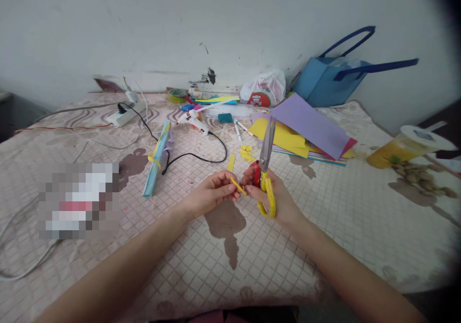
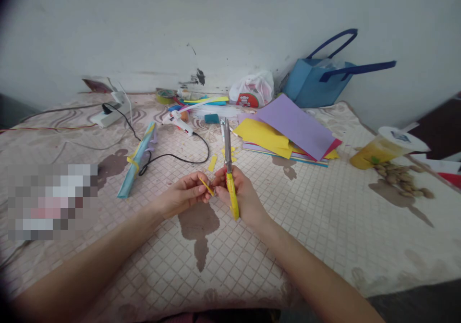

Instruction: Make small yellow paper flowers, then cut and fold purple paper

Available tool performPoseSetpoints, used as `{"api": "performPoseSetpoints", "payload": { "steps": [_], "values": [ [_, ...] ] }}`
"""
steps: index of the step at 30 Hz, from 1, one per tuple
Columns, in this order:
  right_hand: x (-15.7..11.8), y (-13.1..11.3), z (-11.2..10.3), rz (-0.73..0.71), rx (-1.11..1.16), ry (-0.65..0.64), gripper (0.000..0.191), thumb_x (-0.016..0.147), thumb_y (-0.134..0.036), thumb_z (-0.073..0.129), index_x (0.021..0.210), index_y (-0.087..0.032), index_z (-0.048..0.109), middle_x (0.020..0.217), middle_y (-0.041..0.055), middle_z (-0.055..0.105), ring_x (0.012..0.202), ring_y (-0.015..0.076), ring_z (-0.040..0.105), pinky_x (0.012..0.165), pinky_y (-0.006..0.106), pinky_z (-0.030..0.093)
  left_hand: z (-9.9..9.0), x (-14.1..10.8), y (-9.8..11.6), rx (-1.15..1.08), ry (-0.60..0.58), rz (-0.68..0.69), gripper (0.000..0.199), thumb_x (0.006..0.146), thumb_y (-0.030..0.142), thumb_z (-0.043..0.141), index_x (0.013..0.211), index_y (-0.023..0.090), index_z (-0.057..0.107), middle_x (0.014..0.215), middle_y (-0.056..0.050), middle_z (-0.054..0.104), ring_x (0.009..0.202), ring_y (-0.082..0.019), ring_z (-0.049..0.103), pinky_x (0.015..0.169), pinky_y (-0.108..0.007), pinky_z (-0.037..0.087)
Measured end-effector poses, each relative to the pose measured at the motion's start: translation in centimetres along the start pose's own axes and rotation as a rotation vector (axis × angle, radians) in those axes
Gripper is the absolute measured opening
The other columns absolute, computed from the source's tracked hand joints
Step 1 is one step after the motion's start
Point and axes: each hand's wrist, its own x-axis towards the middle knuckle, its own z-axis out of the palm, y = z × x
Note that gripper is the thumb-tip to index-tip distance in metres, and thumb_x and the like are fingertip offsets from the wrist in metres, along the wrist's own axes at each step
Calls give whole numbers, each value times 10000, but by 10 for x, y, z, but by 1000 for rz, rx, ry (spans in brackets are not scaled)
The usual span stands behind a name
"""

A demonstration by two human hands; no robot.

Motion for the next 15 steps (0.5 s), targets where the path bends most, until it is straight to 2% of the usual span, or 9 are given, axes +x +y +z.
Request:
{"api": "performPoseSetpoints", "payload": {
  "steps": [10, 15],
  "values": [
    [1, -5, 1, -5, -16, 8, 178, 746, -291, 653, 828, -202, 522, 751, -17, 531, 621, 105, 511, 582, 277, 439, -2, 0, -1, 38, -4, 12, 195, 729, 212, 737, 841, 137, 596, 764, -23, 640, 704, -106, 609, 683, -231, 466],
    [0, -2, -1, 11, 17, 7, 238, 725, -284, 698, 876, -218, 527, 786, -19, 558, 693, 119, 547, 642, 283, 463, -3, 0, -1, 87, 0, 53, 192, 723, 239, 742, 818, 135, 610, 813, -16, 614, 701, -92, 583, 680, -226, 451]
  ]
}}
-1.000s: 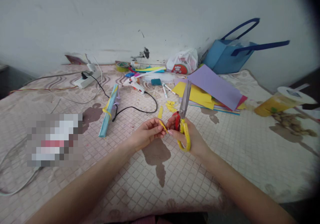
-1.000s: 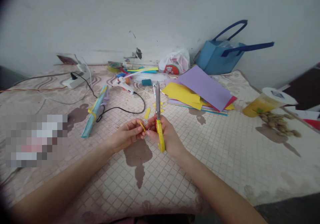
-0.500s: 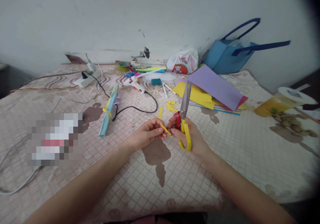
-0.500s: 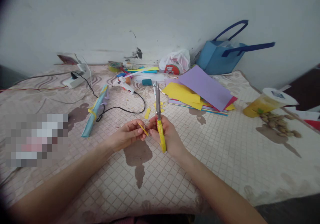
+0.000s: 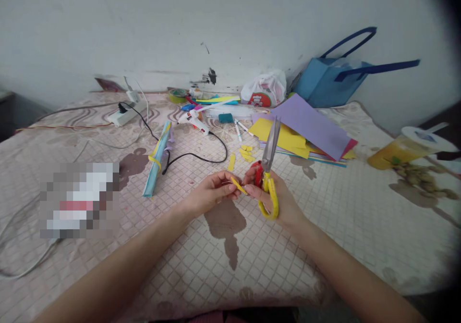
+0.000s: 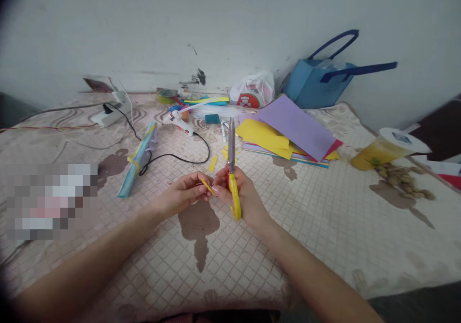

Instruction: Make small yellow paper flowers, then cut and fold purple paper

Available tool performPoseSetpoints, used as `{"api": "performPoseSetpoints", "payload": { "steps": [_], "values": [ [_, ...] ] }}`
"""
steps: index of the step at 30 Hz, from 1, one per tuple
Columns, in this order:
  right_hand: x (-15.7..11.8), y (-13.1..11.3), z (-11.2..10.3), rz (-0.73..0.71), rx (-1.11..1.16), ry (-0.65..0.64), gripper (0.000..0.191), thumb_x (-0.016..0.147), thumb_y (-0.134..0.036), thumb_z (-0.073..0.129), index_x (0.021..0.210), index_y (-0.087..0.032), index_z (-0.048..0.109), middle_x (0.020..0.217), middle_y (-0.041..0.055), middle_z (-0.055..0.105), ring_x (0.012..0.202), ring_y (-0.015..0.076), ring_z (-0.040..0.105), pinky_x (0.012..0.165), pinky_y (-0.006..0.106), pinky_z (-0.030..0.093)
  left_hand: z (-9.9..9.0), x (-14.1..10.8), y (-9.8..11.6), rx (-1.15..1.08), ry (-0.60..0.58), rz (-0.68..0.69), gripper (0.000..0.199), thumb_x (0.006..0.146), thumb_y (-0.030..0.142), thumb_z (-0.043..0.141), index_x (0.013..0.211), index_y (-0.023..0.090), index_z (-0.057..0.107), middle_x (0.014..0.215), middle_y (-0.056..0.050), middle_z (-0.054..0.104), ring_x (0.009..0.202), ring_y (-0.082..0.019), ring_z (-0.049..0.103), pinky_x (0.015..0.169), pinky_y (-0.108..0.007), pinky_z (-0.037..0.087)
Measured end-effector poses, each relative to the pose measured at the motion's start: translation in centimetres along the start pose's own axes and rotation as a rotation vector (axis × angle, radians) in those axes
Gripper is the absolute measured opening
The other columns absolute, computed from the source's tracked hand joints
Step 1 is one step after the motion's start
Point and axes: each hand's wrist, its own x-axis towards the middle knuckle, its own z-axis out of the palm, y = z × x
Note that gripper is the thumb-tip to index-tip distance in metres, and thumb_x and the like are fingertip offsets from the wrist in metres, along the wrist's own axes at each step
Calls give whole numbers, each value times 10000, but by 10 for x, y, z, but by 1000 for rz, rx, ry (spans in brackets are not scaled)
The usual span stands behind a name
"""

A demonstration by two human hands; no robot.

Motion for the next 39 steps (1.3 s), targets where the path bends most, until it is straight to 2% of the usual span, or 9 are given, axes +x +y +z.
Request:
{"api": "performPoseSetpoints", "payload": {
  "steps": [7, 11, 16, 21, 24, 27, 32, 39],
  "values": [
    [-1, 3, -1, 36, -3, -33, 309, 707, -280, 724, 916, -234, 501, 812, -22, 589, 736, 131, 580, 704, 305, 474, 1, 0, 0, 130, 26, 80, 194, 751, 271, 715, 828, 139, 596, 734, 2, 586, 658, -82, 556, 648, -213, 439],
    [0, 6, 0, 53, -18, 1, 339, 691, -294, 736, 923, -233, 496, 827, -15, 589, 749, 140, 594, 694, 304, 485, 6, -1, 2, 202, 107, 106, 224, 744, 294, 717, 834, 134, 588, 727, -3, 603, 637, -93, 571, 631, -227, 458],
    [0, 9, 1, 61, -31, 46, 371, 655, -275, 759, 922, -235, 505, 788, -32, 575, 704, 124, 573, 668, 287, 480, 16, -2, 6, 234, 167, 69, 269, 700, 307, 749, 802, 125, 580, 699, -7, 619, 629, -99, 583, 629, -236, 473],
    [1, 6, 3, 111, 10, -15, 372, 649, -309, 762, 904, -233, 502, 803, -19, 592, 726, 142, 581, 721, 324, 483, 14, -1, 5, 250, 223, 41, 277, 703, 336, 743, 765, 131, 568, 663, 2, 614, 584, -90, 580, 597, -224, 463],
    [2, 8, 2, 103, 30, -4, 309, 693, -318, 730, 902, -224, 522, 835, -11, 586, 758, 136, 575, 736, 316, 478, 9, 0, 2, 211, 197, 23, 264, 728, 338, 723, 794, 135, 567, 695, 2, 618, 612, -95, 598, 625, -235, 481],
    [2, 12, -1, 90, 55, 33, 251, 724, -300, 704, 895, -221, 539, 813, -22, 566, 714, 113, 551, 691, 283, 467, 6, 1, 1, 161, 157, 15, 258, 740, 328, 716, 814, 132, 566, 746, -7, 630, 637, -97, 612, 649, -240, 491],
    [2, 12, -2, 91, 79, 43, 245, 721, -279, 712, 889, -216, 545, 848, -20, 566, 735, 105, 559, 695, 266, 466, 5, 0, 2, 154, 135, 10, 253, 742, 316, 718, 831, 127, 576, 766, -7, 627, 656, -92, 617, 663, -232, 493],
    [0, 6, 6, 106, -11, 6, 357, 672, -324, 751, 911, -231, 502, 808, -14, 596, 735, 144, 590, 690, 312, 485, 11, 1, 2, 207, 247, -6, 297, 692, 344, 751, 756, 138, 548, 622, 20, 592, 531, -68, 554, 539, -192, 434]
  ]
}}
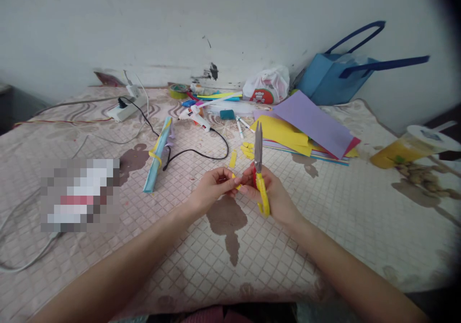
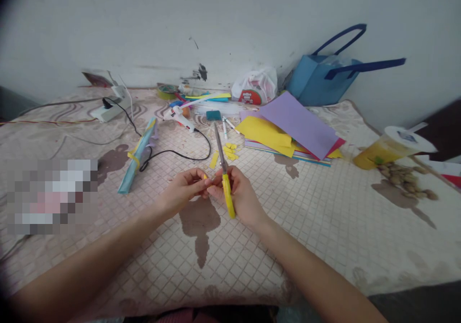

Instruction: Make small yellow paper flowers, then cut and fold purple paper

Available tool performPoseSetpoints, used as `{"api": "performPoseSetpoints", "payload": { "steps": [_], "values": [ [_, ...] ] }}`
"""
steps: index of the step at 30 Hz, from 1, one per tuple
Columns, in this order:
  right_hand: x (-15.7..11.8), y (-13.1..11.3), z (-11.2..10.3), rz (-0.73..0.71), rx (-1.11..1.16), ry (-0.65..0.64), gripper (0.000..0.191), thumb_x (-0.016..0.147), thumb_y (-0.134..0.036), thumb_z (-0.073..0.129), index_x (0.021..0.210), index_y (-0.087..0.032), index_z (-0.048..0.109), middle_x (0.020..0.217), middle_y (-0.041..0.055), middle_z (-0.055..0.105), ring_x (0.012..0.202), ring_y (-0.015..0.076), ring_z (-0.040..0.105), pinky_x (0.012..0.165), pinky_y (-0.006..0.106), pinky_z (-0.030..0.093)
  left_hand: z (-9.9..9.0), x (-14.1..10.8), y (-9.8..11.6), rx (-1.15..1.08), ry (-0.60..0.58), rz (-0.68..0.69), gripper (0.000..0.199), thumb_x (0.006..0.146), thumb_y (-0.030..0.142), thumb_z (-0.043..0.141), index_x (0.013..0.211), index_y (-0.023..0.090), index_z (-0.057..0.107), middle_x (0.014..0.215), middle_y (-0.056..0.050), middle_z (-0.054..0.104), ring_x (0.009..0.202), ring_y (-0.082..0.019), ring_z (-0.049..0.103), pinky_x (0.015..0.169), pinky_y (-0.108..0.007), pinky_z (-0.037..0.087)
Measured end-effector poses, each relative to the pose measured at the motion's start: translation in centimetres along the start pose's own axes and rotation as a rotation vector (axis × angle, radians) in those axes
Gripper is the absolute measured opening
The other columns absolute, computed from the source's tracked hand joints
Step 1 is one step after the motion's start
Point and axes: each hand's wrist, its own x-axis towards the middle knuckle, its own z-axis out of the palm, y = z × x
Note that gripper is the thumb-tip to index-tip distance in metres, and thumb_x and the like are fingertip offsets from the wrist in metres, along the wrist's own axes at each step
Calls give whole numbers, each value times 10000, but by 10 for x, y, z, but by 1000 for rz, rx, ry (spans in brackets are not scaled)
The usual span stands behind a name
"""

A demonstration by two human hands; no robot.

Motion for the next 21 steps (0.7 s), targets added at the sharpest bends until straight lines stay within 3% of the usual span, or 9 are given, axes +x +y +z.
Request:
{"api": "performPoseSetpoints", "payload": {
  "steps": [3, 9, 13, 21],
  "values": [
    [0, 1, 2, -31, -65, 47, 368, 658, -334, 757, 907, -223, 509, 769, -21, 584, 698, 136, 576, 660, 298, 477, 1, -1, 0, 1, 7, 5, 279, 694, 334, 749, 746, 137, 558, 620, 20, 595, 514, -60, 538, 518, -185, 414],
    [2, 2, -3, -53, -91, 165, 368, 633, -358, 765, 867, -223, 515, 734, -24, 566, 654, 126, 552, 608, 277, 467, -2, -2, 0, -38, -12, -5, 280, 664, 314, 771, 766, 127, 590, 676, -7, 638, 605, -95, 598, 615, -229, 481],
    [2, 2, -3, -36, -43, 140, 386, 619, -353, 775, 882, -227, 523, 783, -12, 598, 711, 140, 584, 651, 289, 481, 1, -3, 2, -9, 40, -7, 263, 676, 314, 759, 749, 131, 585, 622, 2, 630, 565, -89, 588, 584, -216, 477],
    [4, 4, -5, -48, -76, 149, 370, 665, -399, 743, 892, -229, 505, 723, -32, 537, 648, 124, 526, 612, 274, 450, 3, -4, 5, -9, 43, -34, 279, 676, 318, 762, 752, 126, 574, 616, -3, 631, 544, -89, 584, 568, -223, 486]
  ]
}}
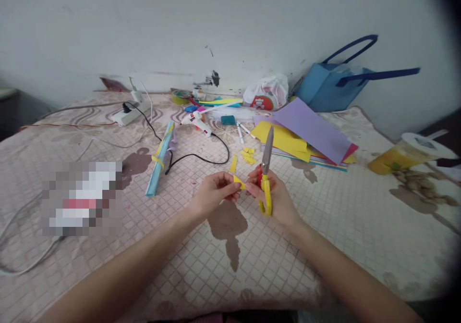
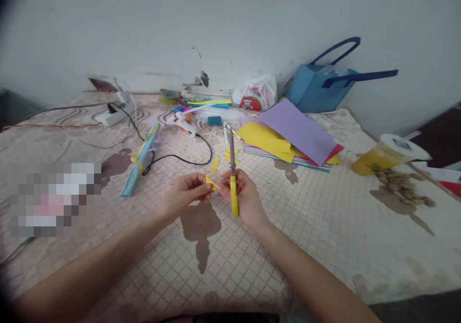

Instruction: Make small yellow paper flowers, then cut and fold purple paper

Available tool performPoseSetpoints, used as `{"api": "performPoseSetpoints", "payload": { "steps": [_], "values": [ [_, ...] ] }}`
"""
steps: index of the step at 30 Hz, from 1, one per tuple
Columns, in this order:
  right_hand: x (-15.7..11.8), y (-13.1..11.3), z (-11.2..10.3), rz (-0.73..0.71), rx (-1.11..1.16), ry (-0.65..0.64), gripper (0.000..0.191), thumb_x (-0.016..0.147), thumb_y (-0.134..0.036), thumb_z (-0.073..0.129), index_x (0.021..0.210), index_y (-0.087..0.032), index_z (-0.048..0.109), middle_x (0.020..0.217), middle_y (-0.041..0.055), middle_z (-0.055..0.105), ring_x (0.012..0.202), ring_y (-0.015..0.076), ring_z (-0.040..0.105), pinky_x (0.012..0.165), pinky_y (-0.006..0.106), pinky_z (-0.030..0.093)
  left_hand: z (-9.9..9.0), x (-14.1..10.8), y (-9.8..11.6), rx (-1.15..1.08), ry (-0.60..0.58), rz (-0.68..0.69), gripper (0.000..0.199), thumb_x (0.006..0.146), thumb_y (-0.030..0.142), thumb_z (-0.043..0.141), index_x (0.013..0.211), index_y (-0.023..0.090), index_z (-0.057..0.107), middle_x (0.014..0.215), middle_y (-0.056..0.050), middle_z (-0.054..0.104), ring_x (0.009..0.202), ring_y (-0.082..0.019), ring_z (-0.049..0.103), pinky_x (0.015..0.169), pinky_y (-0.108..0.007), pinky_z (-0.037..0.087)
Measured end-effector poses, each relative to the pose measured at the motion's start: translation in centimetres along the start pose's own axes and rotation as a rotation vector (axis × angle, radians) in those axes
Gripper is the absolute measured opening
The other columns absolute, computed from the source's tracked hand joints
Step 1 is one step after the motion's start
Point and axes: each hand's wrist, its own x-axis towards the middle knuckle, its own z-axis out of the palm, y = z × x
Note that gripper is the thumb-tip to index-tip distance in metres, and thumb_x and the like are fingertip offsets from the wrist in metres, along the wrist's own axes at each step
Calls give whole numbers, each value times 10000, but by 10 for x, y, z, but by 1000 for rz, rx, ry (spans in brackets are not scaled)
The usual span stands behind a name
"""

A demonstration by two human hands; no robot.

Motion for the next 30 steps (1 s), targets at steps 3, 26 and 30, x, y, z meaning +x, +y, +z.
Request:
{"api": "performPoseSetpoints", "payload": {
  "steps": [3, 26, 30],
  "values": [
    [-4, -6, -5, -50, -61, -49, 352, 733, -459, 671, 927, -239, 476, 735, -34, 483, 651, 125, 485, 619, 276, 435, 2, 2, 5, -132, 54, -24, 268, 665, 262, 775, 739, 130, 553, 640, -10, 647, 567, -88, 596, 578, -212, 487],
    [-44, 0, -7, -44, -471, -50, 267, 862, -470, 491, 833, -205, 494, 681, -1, 525, 556, 127, 472, 488, 251, 406, 68, 0, 31, -710, 219, 194, 233, 694, 154, 721, 634, 149, 496, 700, 27, 581, 705, -77, 555, 800, -243, 410],
    [-44, 4, -5, -19, -493, -49, 285, 874, -483, 459, 837, -201, 473, 662, -17, 500, 542, 114, 460, 488, 239, 401, 70, -2, 31, -713, 231, 210, 224, 693, 161, 723, 631, 145, 508, 662, 28, 557, 673, -73, 537, 763, -228, 409]
  ]
}}
